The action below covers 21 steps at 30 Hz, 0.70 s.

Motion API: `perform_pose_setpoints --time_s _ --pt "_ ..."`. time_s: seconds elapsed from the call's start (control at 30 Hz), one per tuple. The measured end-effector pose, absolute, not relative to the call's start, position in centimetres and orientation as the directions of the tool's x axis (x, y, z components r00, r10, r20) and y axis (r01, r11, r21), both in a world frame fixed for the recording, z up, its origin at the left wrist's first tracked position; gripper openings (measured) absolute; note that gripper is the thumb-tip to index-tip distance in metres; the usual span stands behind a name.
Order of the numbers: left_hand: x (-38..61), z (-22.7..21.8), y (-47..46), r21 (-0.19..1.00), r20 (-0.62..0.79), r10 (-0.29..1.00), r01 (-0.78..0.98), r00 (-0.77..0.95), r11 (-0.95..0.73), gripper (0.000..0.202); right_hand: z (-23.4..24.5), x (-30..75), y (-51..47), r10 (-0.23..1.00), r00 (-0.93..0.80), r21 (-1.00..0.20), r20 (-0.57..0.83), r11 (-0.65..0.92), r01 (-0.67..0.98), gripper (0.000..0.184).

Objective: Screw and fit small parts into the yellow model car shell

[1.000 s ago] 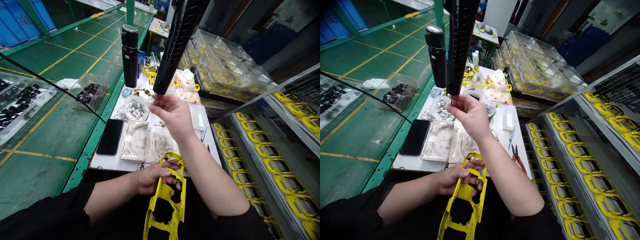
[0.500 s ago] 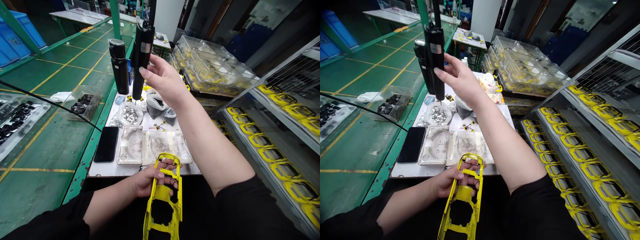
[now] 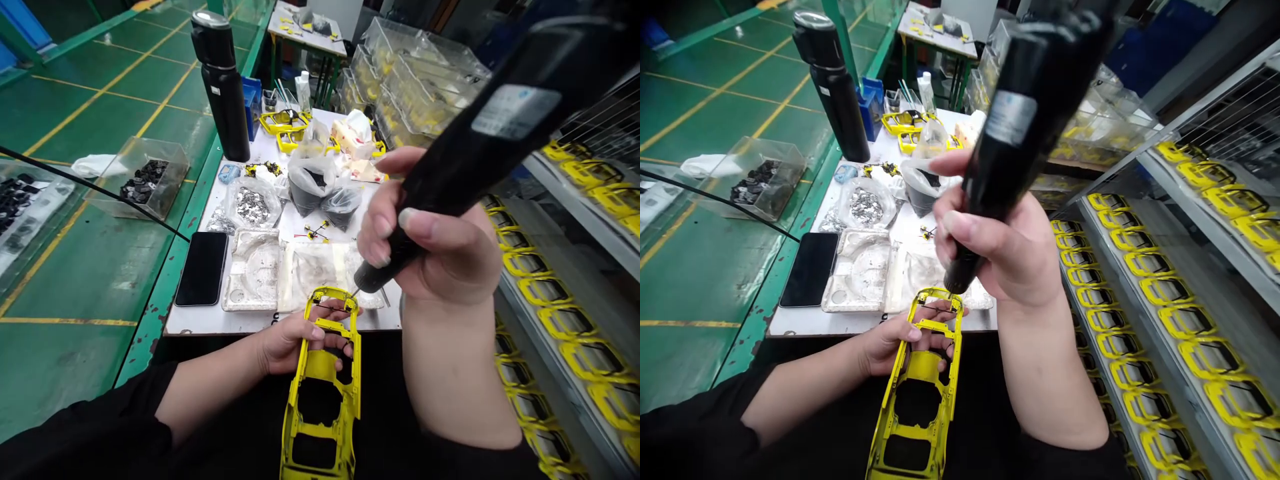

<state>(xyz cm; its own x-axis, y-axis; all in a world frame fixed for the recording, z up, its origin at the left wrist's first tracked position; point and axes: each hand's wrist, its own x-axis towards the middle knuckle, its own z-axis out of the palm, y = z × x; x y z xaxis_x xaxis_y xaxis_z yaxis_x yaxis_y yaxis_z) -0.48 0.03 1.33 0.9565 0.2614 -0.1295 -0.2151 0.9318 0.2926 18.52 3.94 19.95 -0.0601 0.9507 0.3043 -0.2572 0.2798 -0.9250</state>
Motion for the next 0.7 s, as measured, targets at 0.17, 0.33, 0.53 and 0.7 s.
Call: perform_pose_setpoints --time_s 0.17,0.33,0.53,0.7 --pt "-0.5 1.4 0.0 0.287 -0.150 0.263 -0.212 0.953 0.934 0.073 17.1 18.8 0.7 0.909 0.246 -0.896 0.336 0.389 -0.213 0.050" --pt "-0.6 1.5 0.0 0.278 -0.147 0.273 -0.225 0.951 0.934 0.068 15.5 18.6 -0.7 0.857 0.370 -0.863 0.360 0.456 -0.216 0.051" --pt "-0.6 1.5 0.1 0.278 -0.144 0.270 -0.222 0.952 0.934 0.067 14.6 18.2 -0.9 0.848 0.381 -0.852 0.369 0.472 -0.226 0.045" --pt "-0.5 1.5 0.0 0.276 -0.138 0.269 -0.224 0.953 0.935 0.069 14.2 18.2 -0.9 0.844 0.395 -0.881 0.362 0.449 -0.152 0.048"
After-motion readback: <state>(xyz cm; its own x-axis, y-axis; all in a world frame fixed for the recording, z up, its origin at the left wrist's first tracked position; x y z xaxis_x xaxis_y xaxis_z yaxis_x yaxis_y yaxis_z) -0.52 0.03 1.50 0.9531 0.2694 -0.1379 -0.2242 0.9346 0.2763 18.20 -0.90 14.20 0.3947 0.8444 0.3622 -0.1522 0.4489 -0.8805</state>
